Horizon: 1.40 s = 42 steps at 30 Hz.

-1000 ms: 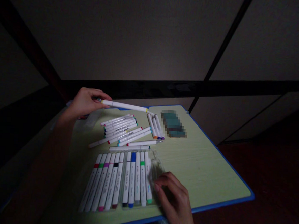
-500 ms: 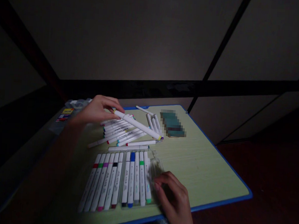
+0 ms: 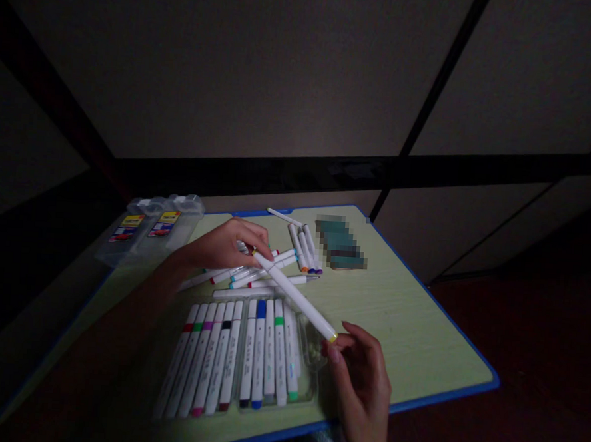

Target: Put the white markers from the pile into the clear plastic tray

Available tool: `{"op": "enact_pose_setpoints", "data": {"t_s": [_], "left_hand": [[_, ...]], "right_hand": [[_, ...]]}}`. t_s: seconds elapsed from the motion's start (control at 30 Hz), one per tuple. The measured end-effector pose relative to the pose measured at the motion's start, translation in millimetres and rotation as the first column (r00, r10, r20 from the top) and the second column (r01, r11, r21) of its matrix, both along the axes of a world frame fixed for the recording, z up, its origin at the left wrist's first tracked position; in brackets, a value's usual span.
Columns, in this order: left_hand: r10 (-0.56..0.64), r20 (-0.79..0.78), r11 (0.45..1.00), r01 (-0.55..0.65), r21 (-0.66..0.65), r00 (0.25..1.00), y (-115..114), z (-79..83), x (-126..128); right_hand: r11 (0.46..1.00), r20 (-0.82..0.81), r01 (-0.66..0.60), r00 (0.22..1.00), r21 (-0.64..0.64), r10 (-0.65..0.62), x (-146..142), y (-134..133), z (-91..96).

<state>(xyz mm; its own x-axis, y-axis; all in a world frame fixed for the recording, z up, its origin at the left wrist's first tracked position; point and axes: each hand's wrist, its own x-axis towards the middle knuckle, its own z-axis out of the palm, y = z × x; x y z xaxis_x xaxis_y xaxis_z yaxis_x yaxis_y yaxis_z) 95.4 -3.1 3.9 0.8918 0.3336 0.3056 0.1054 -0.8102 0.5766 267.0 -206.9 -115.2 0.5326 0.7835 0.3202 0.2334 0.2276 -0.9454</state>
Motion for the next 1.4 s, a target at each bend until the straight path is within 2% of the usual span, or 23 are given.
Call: {"op": "enact_pose_setpoints", "data": {"t_s": [0.13,0.33,0.47,0.67,0.9,1.03,1.23,1.4], "left_hand": [[-0.038,-0.009,0.999,0.038,0.000,0.999,-3.0,-3.2,4.2],[-0.058,-0.041,0.998,0.058,0.017,0.998,-2.2,-7.9,7.9],[-0.021,-0.056,0.999,0.023,0.042,0.998,0.3,-10.6,8.7],[0.055,-0.085,0.998,-0.055,0.005,0.995,3.0,-13.5,9.9],[0.055,-0.020,0.995,-0.056,-0.082,0.998,1.0,-19.4,12.7],[0.048,-0.008,0.998,-0.048,-0.050,0.999,-0.5,-20.7,13.2],[0.048,-0.075,0.999,-0.047,0.009,0.996,-2.5,-21.5,17.7],[-0.003,-0.137,1.000,0.002,-0.008,0.991,-9.5,-31.5,27.2]], "right_hand": [[0.999,0.044,-0.002,0.999,-0.037,0.004,1.3,-3.0,-2.6],[0.997,0.245,-0.078,0.966,-0.028,0.083,3.8,-4.9,-1.7],[0.998,0.285,-0.063,0.957,-0.012,0.063,4.4,-5.4,-2.8],[1.000,0.306,-0.020,0.952,0.015,0.014,2.9,-5.4,-1.8],[0.993,0.383,-0.113,0.920,0.039,0.090,3.5,-2.7,4.3],[0.985,0.455,-0.171,0.879,0.032,0.138,5.1,-1.9,7.1],[0.962,0.523,-0.273,0.821,0.010,0.228,3.8,-4.2,6.1],[0.920,0.664,-0.391,0.679,-0.034,0.314,-0.3,-3.7,4.7]]}}
